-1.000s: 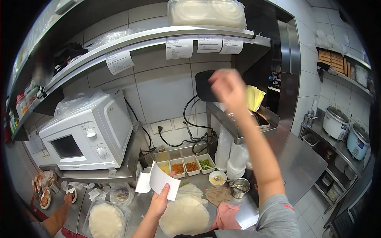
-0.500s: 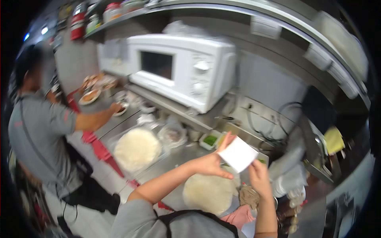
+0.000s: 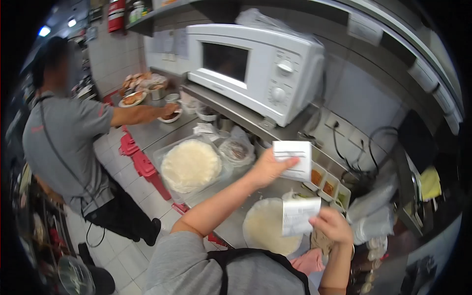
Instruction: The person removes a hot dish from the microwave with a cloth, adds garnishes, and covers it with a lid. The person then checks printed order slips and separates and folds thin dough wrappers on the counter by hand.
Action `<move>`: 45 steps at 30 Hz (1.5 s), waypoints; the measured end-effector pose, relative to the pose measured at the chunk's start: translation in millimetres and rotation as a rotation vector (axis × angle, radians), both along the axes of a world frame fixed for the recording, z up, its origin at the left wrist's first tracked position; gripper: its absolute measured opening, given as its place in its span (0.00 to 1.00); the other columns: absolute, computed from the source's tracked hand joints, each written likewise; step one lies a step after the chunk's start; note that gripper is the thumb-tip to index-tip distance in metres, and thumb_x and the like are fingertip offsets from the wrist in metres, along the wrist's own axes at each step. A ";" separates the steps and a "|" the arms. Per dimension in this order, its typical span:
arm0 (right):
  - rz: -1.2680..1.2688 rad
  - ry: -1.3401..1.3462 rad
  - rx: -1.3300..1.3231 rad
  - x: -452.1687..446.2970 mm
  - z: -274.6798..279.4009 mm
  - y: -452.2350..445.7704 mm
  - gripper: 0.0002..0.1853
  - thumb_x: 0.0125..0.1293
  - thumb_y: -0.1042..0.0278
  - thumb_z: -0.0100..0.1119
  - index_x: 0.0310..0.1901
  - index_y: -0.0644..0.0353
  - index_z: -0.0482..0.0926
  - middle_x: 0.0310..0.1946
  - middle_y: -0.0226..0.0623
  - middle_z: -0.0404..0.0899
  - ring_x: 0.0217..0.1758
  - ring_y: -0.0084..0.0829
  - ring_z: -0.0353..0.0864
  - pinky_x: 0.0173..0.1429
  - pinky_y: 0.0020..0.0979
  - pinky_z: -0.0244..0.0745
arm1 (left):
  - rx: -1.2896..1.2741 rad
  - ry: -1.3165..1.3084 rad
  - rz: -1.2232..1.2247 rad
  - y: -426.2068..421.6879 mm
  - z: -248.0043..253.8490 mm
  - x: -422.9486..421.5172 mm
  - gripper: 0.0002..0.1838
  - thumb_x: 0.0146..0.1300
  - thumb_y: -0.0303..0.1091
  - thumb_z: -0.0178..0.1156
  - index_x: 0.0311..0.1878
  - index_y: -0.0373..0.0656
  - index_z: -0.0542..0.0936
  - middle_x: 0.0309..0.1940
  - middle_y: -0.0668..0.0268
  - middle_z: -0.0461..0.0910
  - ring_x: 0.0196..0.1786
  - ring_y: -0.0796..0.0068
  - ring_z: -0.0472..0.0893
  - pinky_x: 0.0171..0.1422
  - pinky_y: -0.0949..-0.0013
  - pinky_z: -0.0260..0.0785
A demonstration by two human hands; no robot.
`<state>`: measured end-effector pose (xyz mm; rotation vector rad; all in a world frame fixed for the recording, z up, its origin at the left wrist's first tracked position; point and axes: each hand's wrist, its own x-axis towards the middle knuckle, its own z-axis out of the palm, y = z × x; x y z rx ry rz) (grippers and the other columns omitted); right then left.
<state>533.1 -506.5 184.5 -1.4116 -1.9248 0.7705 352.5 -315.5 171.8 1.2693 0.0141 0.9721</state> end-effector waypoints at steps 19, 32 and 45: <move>-0.333 0.669 0.173 -52.8 -17.1 49.1 0.12 0.70 0.70 0.50 0.50 0.67 0.69 0.28 0.32 0.80 0.26 0.16 0.76 0.28 0.19 0.69 | -0.422 0.134 -0.341 -38.0 -8.5 -54.9 0.24 0.73 0.40 0.42 0.66 0.35 0.59 0.59 0.55 0.70 0.58 0.61 0.75 0.58 0.56 0.72; -0.136 1.183 0.044 -94.9 -24.4 64.2 0.08 0.69 0.71 0.50 0.43 0.67 0.74 0.36 0.36 0.82 0.34 0.22 0.81 0.40 0.23 0.77 | -0.450 0.082 -0.233 -58.1 -5.7 -154.2 0.25 0.72 0.39 0.44 0.67 0.38 0.58 0.63 0.54 0.67 0.60 0.62 0.74 0.61 0.59 0.70; 0.079 0.451 -0.090 -363.3 -68.2 68.0 0.11 0.63 0.69 0.59 0.25 0.66 0.78 0.20 0.22 0.71 0.26 0.16 0.67 0.29 0.22 0.61 | -0.596 0.176 0.190 -121.2 -80.5 -357.9 0.24 0.71 0.51 0.42 0.59 0.44 0.70 0.46 0.64 0.79 0.45 0.70 0.81 0.44 0.63 0.77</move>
